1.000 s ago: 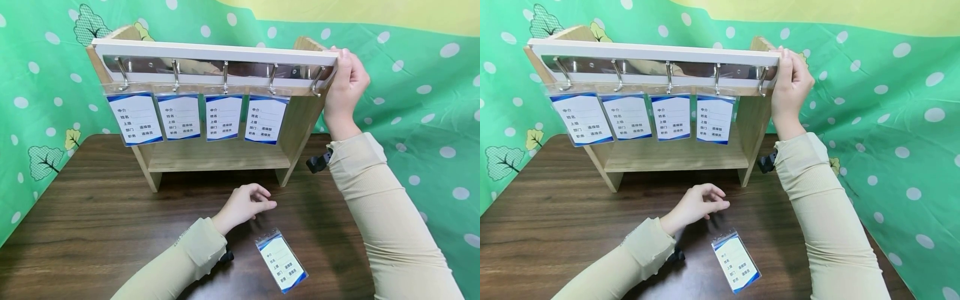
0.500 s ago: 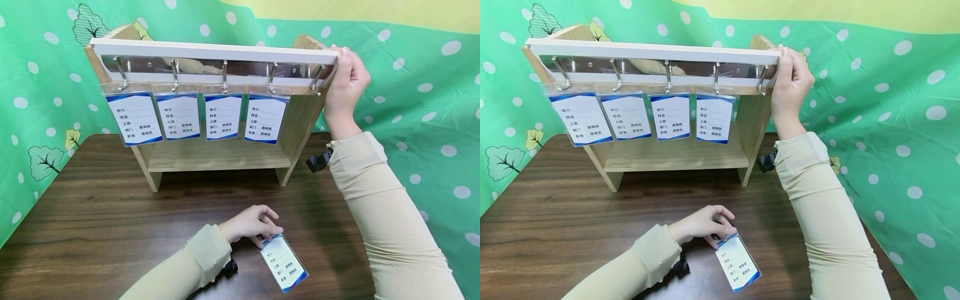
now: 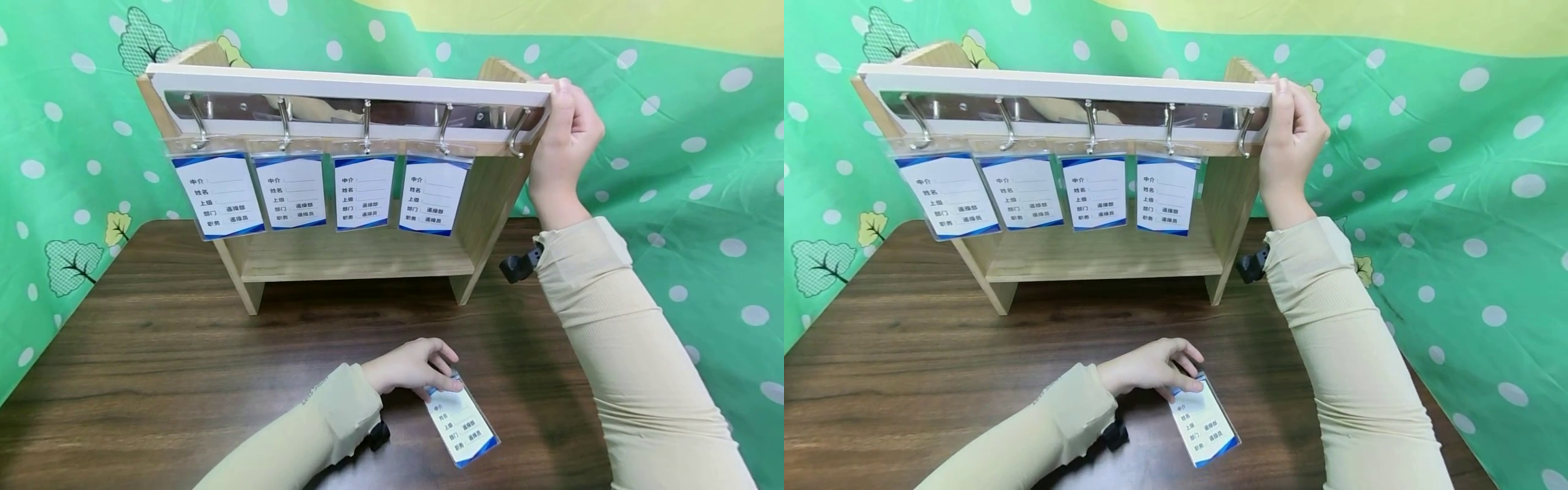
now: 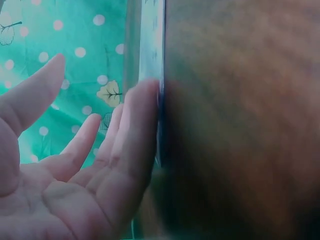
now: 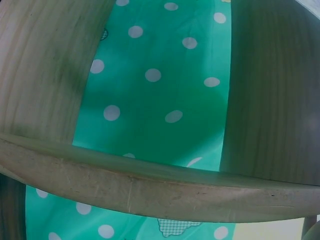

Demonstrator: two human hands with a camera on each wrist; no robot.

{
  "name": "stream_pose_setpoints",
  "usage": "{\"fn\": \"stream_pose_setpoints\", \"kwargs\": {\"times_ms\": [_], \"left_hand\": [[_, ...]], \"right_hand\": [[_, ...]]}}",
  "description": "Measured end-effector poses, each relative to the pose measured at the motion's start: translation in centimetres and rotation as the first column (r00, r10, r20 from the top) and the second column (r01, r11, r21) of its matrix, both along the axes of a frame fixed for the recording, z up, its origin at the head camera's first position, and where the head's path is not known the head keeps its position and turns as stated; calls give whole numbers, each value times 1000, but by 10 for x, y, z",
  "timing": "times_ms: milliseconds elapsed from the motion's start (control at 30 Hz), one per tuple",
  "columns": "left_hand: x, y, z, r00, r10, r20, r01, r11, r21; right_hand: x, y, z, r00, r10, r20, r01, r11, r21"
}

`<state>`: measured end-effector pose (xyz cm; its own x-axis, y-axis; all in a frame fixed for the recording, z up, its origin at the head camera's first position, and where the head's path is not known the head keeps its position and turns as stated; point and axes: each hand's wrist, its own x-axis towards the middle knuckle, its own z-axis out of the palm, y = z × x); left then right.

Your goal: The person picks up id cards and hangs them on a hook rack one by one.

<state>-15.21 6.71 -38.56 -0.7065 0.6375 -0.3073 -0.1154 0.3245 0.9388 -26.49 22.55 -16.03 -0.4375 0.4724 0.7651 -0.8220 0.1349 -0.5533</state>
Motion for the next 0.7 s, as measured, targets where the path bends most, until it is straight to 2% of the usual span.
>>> {"fn": "stream_pose_setpoints", "kwargs": {"times_ms": [133,233,333,467,600,700], "left_hand": [[-6,-1,1,995,6,-100,-13,997,-71],[-11,-2,0,984,11,-179,-33,992,-122],[-15,-4,-2,965,6,-261,-52,984,-171],[-17,-6,-4,933,-24,-360,-66,970,-235],[-16,-9,-3,889,-81,-450,-85,938,-335],[-13,-10,-1,866,-124,-485,-122,888,-444]], "right_hand": [[-1,1,0,1000,-4,-3,4,1000,0],[-1,1,0,1000,-6,-5,6,1000,0],[-1,1,0,1000,-9,-2,9,1000,2],[1,0,0,1000,-12,0,12,1000,7],[1,0,0,1000,-12,-2,12,1000,10],[2,0,0,1000,-12,-3,12,1000,8]]}}
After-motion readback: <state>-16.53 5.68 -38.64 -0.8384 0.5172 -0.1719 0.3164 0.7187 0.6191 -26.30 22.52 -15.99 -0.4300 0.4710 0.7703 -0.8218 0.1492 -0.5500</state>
